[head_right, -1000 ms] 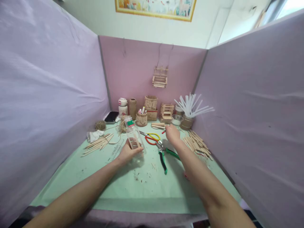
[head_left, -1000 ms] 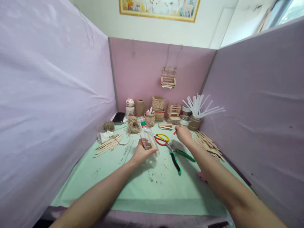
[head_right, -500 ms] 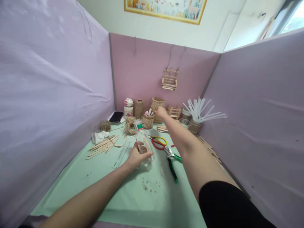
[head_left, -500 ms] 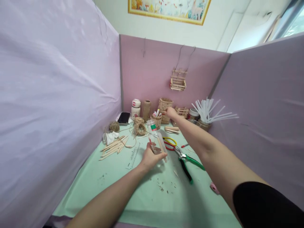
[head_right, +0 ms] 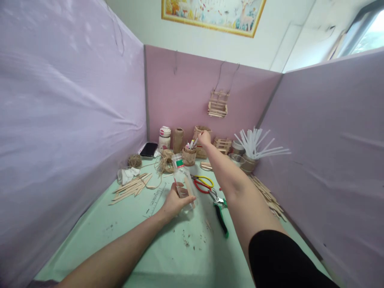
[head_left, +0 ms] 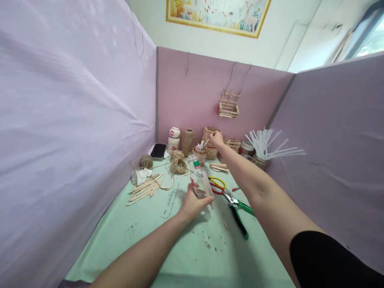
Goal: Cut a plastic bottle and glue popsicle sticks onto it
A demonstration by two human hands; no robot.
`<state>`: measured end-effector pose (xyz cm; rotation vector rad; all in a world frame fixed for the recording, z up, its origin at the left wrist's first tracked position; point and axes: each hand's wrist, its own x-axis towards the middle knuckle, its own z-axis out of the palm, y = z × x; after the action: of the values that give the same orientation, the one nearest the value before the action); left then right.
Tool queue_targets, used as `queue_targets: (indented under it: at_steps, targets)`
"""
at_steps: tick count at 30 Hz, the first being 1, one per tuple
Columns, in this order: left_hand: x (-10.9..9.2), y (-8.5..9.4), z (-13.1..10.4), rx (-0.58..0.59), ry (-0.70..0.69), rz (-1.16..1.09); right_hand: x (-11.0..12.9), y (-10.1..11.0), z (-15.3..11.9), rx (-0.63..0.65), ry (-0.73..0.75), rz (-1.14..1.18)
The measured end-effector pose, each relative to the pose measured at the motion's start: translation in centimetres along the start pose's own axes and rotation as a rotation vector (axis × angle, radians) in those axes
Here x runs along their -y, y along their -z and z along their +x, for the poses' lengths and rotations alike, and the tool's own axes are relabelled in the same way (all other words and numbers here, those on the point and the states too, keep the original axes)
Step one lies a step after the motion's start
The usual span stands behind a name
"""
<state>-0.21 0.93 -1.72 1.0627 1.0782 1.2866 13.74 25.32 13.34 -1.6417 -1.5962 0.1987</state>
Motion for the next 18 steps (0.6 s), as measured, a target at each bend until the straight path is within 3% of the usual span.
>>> queue_targets:
  at_steps: [4, 7, 9, 13, 18]
  targets:
    - [-0.2, 0.1, 0.2, -0.001, -0.019, 0.037, -0.2, 4.3, -1.7, -0.137, 0.009, 0.276]
    - [-0.5, 0.2, 0.3, -0.011, -0.034, 0.120, -2.0, 6.3, -6.6, -0.191, -0.040, 0.483]
    - [-0.6, 0.2, 0.4, -0.013, -0.054, 0.168, -3.7, 6.4, -10.8, -0.028, -0.294, 0.905]
    - [-0.5, 0.4, 0.8, -0.020, -0.046, 0.210, -6.4, 4.8, -18.0, 0.211, -0.540, 0.979]
    - [-0.5, 0.7, 1.0, -0.039, -0.079, 0.218, -7.0, 3.4, -21.2, 0.446, -0.675, 1.060]
